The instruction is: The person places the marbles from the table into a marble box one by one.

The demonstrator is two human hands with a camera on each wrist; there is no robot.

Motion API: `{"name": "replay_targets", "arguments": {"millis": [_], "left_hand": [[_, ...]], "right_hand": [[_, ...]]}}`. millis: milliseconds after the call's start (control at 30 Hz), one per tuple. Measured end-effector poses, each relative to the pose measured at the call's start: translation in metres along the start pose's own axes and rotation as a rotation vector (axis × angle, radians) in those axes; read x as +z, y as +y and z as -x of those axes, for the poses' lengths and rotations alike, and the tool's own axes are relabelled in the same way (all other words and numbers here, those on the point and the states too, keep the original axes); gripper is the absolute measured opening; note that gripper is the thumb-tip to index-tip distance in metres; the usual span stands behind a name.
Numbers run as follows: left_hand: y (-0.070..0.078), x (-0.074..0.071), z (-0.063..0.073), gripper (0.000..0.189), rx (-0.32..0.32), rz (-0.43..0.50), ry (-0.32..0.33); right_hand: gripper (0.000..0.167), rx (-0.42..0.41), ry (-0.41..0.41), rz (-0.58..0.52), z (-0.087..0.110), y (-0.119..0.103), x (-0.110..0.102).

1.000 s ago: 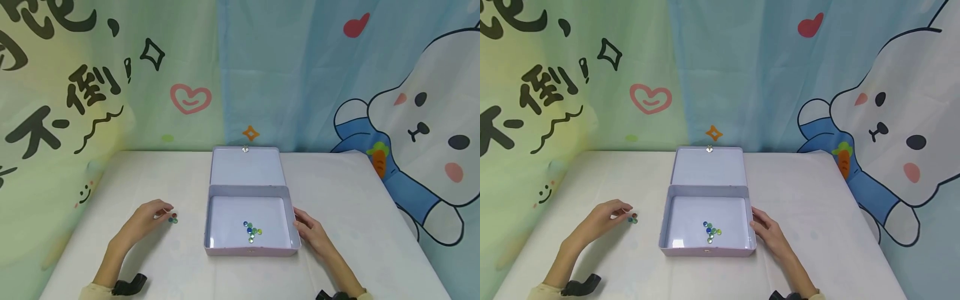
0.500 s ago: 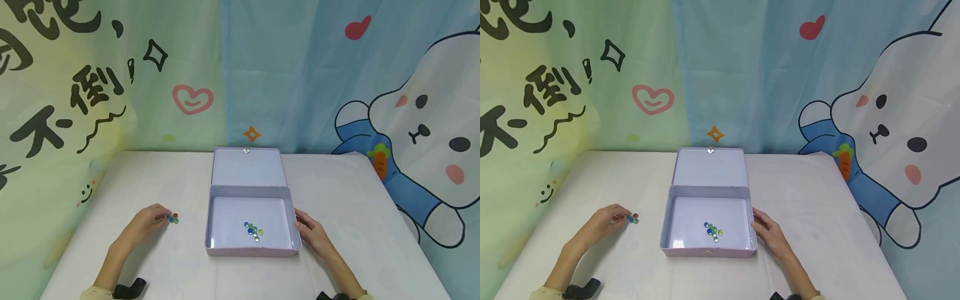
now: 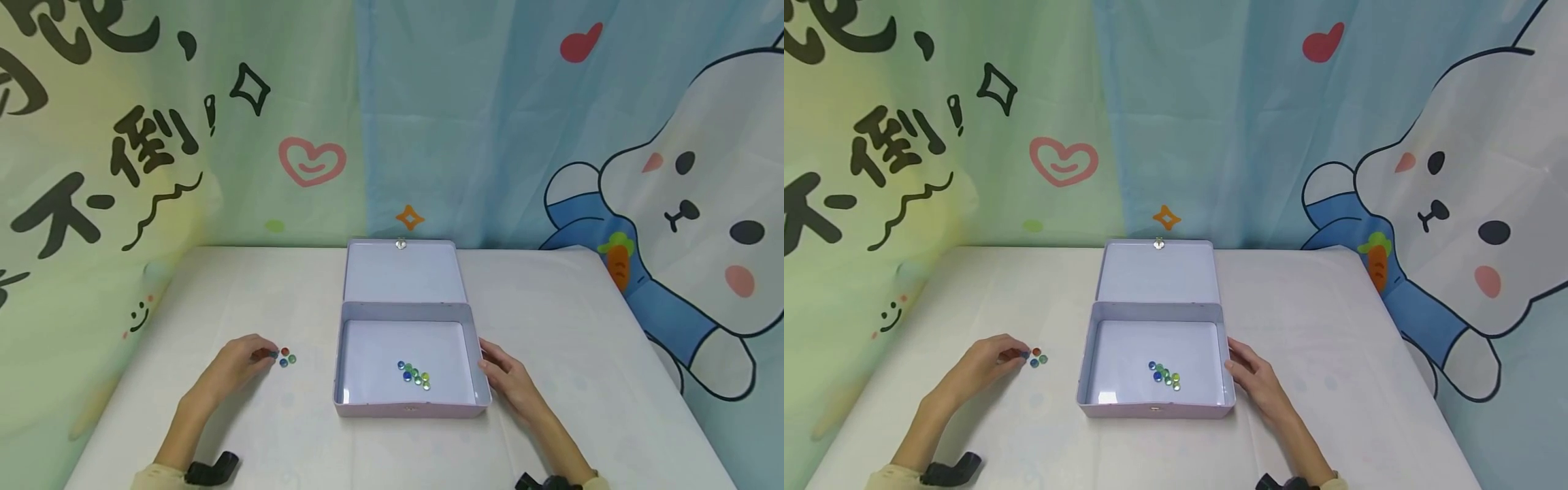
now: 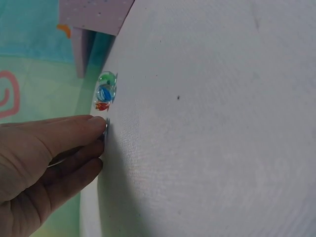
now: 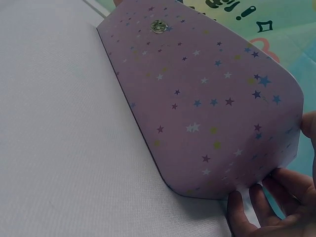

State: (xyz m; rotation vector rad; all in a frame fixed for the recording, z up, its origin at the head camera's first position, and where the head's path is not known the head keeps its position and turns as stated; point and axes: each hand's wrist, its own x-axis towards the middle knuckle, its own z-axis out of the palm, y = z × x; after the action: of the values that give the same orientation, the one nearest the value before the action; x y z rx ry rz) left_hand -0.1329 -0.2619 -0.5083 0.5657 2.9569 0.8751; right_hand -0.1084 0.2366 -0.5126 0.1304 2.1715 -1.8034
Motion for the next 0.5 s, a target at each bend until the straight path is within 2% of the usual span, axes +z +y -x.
{"name": "replay_targets", "arguments": {"millis": [233,500], "left_hand": [[-0.0016,0.0012,-0.0001,0.016,0.007,-0.002,0.002],[-0.0017,0.0020,0.0020,0.015,-0.039,0.010,0.003]], "right_hand": [[0.056,-0.023,0.000,-0.020,0.0008,0.0004,0.0006],[0.055,-0.026,-0.002,-0.023,0.0013,0.0006,0.0009]]}}
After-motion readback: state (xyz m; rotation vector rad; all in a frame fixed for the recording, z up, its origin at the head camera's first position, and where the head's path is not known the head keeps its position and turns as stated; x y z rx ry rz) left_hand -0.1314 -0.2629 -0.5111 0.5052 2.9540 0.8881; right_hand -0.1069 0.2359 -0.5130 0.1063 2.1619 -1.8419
